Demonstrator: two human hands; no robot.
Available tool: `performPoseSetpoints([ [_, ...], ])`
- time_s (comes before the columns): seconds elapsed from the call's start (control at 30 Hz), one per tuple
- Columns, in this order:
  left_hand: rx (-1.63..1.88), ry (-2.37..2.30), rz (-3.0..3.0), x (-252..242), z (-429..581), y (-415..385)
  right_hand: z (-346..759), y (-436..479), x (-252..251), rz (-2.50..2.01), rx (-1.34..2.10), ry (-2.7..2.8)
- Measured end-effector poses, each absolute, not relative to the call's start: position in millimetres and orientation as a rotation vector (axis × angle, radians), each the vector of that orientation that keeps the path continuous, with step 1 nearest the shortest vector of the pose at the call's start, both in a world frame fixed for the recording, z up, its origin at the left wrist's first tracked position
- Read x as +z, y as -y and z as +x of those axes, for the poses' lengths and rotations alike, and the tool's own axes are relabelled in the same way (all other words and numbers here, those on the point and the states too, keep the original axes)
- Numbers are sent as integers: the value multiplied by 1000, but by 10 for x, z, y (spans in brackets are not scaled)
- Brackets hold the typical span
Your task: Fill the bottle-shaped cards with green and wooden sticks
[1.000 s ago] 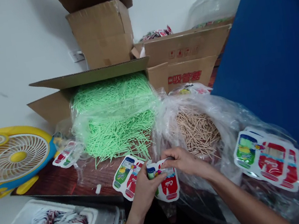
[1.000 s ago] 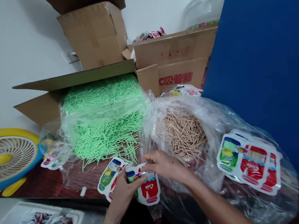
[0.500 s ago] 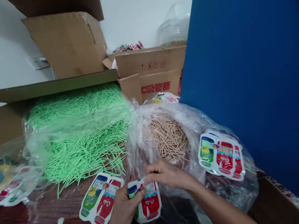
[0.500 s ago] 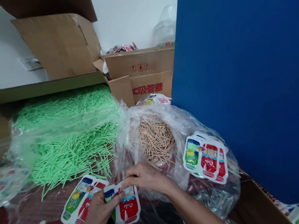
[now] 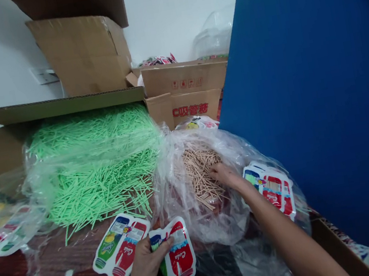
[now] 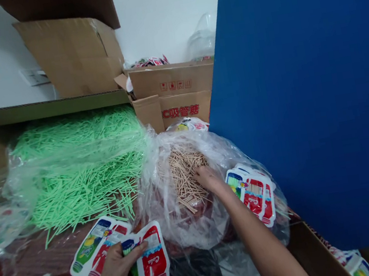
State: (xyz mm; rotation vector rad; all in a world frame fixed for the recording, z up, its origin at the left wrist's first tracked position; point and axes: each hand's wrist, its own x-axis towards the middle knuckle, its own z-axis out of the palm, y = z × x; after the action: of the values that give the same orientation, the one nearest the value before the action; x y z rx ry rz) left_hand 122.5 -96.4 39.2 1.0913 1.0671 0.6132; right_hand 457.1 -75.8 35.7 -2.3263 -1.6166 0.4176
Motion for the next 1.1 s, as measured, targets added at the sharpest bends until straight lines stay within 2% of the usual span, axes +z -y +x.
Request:
performPoseSetpoints([
  [0.17, 634, -1063, 1011, 397, 1177, 969, 4407, 876, 313, -2439, 443, 1772],
  [0.5, 680, -1068, 977, 354, 1150, 991, 4113, 750, 101, -2538, 268, 1869],
  [0.87, 679, -1072, 968, 324, 1141, 980, 4501, 851, 190, -2206, 599, 1704],
  [1.1, 639, -1028, 948, 272, 1130, 967, 4431, 829, 116, -1875, 627, 1393],
])
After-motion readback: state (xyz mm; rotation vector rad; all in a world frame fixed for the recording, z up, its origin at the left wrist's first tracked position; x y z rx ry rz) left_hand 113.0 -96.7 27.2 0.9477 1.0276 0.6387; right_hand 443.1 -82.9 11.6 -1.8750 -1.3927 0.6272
